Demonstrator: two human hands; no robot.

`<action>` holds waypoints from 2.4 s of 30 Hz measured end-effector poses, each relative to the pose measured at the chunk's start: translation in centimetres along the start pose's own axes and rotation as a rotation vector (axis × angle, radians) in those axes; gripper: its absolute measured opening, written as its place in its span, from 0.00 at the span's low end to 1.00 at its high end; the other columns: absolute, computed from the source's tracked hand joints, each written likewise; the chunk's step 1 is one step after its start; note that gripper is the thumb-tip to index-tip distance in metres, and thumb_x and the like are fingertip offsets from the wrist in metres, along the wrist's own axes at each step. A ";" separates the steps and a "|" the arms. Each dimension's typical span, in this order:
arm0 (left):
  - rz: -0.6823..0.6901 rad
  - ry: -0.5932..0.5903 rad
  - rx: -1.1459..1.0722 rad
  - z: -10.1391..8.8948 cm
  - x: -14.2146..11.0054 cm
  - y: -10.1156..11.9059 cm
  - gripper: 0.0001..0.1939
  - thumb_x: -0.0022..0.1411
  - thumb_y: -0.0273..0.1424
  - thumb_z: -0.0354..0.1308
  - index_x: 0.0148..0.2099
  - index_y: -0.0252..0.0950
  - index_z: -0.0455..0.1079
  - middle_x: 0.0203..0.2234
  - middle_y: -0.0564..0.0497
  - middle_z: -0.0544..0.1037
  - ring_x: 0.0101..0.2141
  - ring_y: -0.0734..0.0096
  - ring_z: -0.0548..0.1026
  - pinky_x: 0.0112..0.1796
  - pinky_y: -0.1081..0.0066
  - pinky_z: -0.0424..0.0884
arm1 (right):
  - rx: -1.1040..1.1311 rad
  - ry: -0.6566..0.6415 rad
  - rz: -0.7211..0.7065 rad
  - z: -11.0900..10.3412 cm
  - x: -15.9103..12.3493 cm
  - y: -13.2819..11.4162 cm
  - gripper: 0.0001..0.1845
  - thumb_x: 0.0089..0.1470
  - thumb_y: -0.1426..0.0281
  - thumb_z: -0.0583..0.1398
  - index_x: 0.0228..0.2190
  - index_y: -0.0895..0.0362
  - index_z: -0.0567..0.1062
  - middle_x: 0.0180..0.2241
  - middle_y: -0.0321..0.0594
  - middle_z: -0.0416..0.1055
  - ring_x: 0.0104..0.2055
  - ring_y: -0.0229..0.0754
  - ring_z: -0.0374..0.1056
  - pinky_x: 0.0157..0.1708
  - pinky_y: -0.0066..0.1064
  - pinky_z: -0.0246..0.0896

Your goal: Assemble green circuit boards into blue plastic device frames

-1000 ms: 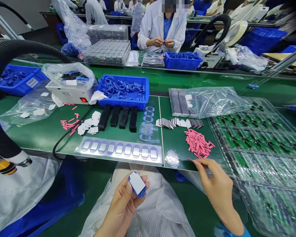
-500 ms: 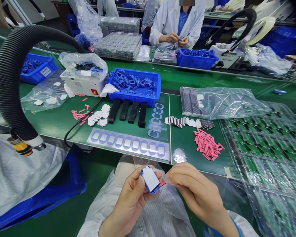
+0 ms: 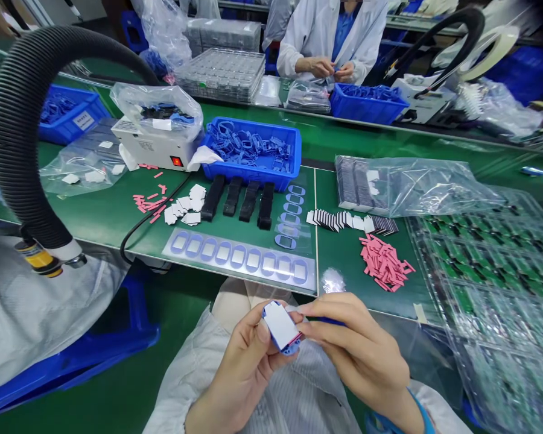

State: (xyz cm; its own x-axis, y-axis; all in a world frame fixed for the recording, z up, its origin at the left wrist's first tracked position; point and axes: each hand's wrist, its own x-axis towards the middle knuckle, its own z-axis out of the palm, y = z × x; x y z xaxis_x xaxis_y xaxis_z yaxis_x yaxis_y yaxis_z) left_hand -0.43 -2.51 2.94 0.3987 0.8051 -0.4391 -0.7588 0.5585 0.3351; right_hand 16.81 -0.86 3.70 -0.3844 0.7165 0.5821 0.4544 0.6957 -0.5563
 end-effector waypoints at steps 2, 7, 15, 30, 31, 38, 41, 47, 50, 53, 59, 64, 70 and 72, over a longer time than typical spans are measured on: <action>0.000 -0.023 -0.017 0.1 0.0 0.0 0.11 0.55 0.34 0.66 0.41 0.38 0.79 0.34 0.52 0.85 0.32 0.77 0.81 0.35 0.81 0.77 | -0.035 0.004 -0.035 0.1 -0.2 -0.2 0.15 0.54 0.82 0.56 0.41 0.57 0.76 0.40 0.46 0.77 0.42 0.43 0.71 0.37 0.36 0.71; 0.004 -0.054 -0.034 -0.1 0.0 0.0 0.11 0.56 0.33 0.65 0.42 0.37 0.79 0.35 0.50 0.85 0.33 0.76 0.81 0.35 0.82 0.77 | -0.232 -0.003 -0.144 -0.2 0.0 -0.5 0.12 0.55 0.78 0.57 0.38 0.56 0.77 0.37 0.43 0.79 0.42 0.43 0.70 0.35 0.34 0.72; 0.057 -0.039 -0.002 0.3 0.1 0.2 0.12 0.54 0.34 0.66 0.42 0.38 0.79 0.35 0.50 0.85 0.34 0.75 0.81 0.35 0.81 0.76 | -0.147 0.055 -0.059 0.9 -0.8 -0.6 0.15 0.53 0.77 0.58 0.43 0.57 0.76 0.44 0.46 0.76 0.45 0.46 0.69 0.38 0.37 0.70; 0.420 -0.072 0.248 -0.9 0.8 -1.5 0.14 0.57 0.38 0.63 0.47 0.48 0.74 0.46 0.50 0.82 0.52 0.62 0.75 0.51 0.67 0.69 | 0.264 0.354 0.309 4.7 -0.6 -1.6 0.19 0.54 0.67 0.64 0.48 0.51 0.74 0.43 0.42 0.72 0.44 0.46 0.66 0.42 0.39 0.65; 0.434 -0.081 0.254 -1.0 0.8 -1.6 0.15 0.57 0.38 0.63 0.48 0.48 0.74 0.47 0.50 0.81 0.52 0.61 0.74 0.51 0.67 0.69 | 0.271 0.348 0.303 4.7 -0.7 -1.5 0.19 0.54 0.67 0.64 0.49 0.51 0.73 0.43 0.42 0.72 0.44 0.45 0.66 0.42 0.39 0.65; 0.599 -0.046 0.400 -1.3 1.2 -2.2 0.14 0.55 0.42 0.63 0.44 0.51 0.75 0.49 0.55 0.80 0.55 0.67 0.71 0.51 0.75 0.69 | 0.280 0.290 0.251 4.6 -0.6 -1.2 0.16 0.58 0.63 0.59 0.48 0.51 0.73 0.40 0.42 0.72 0.42 0.45 0.66 0.40 0.39 0.64; 0.784 -0.061 0.699 -2.5 1.3 -0.9 0.15 0.61 0.41 0.59 0.51 0.50 0.72 0.52 0.55 0.78 0.56 0.66 0.70 0.53 0.70 0.69 | 0.193 0.246 0.228 4.1 -0.8 -0.8 0.16 0.59 0.64 0.59 0.48 0.53 0.72 0.40 0.45 0.73 0.43 0.47 0.66 0.39 0.41 0.64; 1.449 -0.443 1.880 -3.9 1.2 4.6 0.19 0.67 0.35 0.52 0.58 0.37 0.68 0.53 0.43 0.76 0.58 0.60 0.66 0.58 0.58 0.60 | -0.034 0.075 0.158 3.1 -1.0 -0.2 0.13 0.59 0.67 0.59 0.46 0.56 0.71 0.39 0.44 0.75 0.43 0.46 0.67 0.41 0.40 0.62; 1.482 -0.560 2.145 -2.9 1.0 6.0 0.13 0.66 0.30 0.54 0.50 0.34 0.74 0.43 0.43 0.83 0.50 0.62 0.76 0.54 0.62 0.66 | -0.062 0.016 0.169 3.1 -1.2 -0.2 0.12 0.59 0.68 0.59 0.45 0.57 0.71 0.39 0.43 0.75 0.43 0.46 0.67 0.42 0.40 0.62; 1.453 -0.669 2.203 -2.0 0.9 6.3 0.15 0.68 0.25 0.46 0.47 0.31 0.75 0.39 0.41 0.84 0.44 0.62 0.80 0.48 0.64 0.73 | -0.086 -0.017 0.176 3.4 -1.6 -0.2 0.13 0.59 0.68 0.59 0.45 0.57 0.71 0.39 0.43 0.75 0.43 0.45 0.68 0.42 0.40 0.62; 1.363 -0.701 2.120 -3.0 0.7 5.9 0.18 0.67 0.21 0.44 0.51 0.24 0.72 0.39 0.32 0.83 0.47 0.53 0.78 0.47 0.59 0.74 | -0.113 0.030 0.213 4.2 -2.1 -0.6 0.12 0.59 0.70 0.59 0.46 0.54 0.71 0.39 0.42 0.77 0.41 0.45 0.70 0.40 0.41 0.64; 1.122 -0.543 1.851 -4.5 0.3 5.3 0.24 0.63 0.21 0.54 0.61 0.36 0.63 0.46 0.38 0.80 0.49 0.55 0.77 0.50 0.58 0.72 | -0.052 0.043 0.203 4.5 -2.1 -0.2 0.16 0.58 0.67 0.60 0.48 0.55 0.69 0.42 0.44 0.76 0.45 0.46 0.71 0.43 0.40 0.68; 0.263 0.050 0.785 -4.4 0.7 4.4 0.12 0.60 0.38 0.60 0.44 0.44 0.79 0.37 0.47 0.85 0.38 0.60 0.83 0.42 0.67 0.78 | -0.199 0.144 0.338 3.6 -3.3 2.0 0.13 0.58 0.69 0.59 0.45 0.56 0.71 0.38 0.46 0.75 0.40 0.45 0.72 0.38 0.36 0.71; 0.167 0.131 0.575 -4.3 1.2 4.1 0.14 0.56 0.42 0.63 0.42 0.41 0.80 0.37 0.46 0.85 0.38 0.61 0.82 0.45 0.66 0.76 | -0.240 0.111 0.339 3.4 -3.9 2.4 0.11 0.58 0.70 0.59 0.44 0.56 0.71 0.38 0.45 0.75 0.40 0.45 0.72 0.39 0.37 0.71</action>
State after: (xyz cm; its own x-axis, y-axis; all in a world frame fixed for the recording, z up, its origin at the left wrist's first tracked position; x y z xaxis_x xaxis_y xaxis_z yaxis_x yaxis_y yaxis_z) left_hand -5.28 -0.14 0.24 0.2040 0.8804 -0.4281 -0.3916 0.4742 0.7885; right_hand 16.66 -1.78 -1.96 -0.0985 0.8835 0.4580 0.7188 0.3814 -0.5812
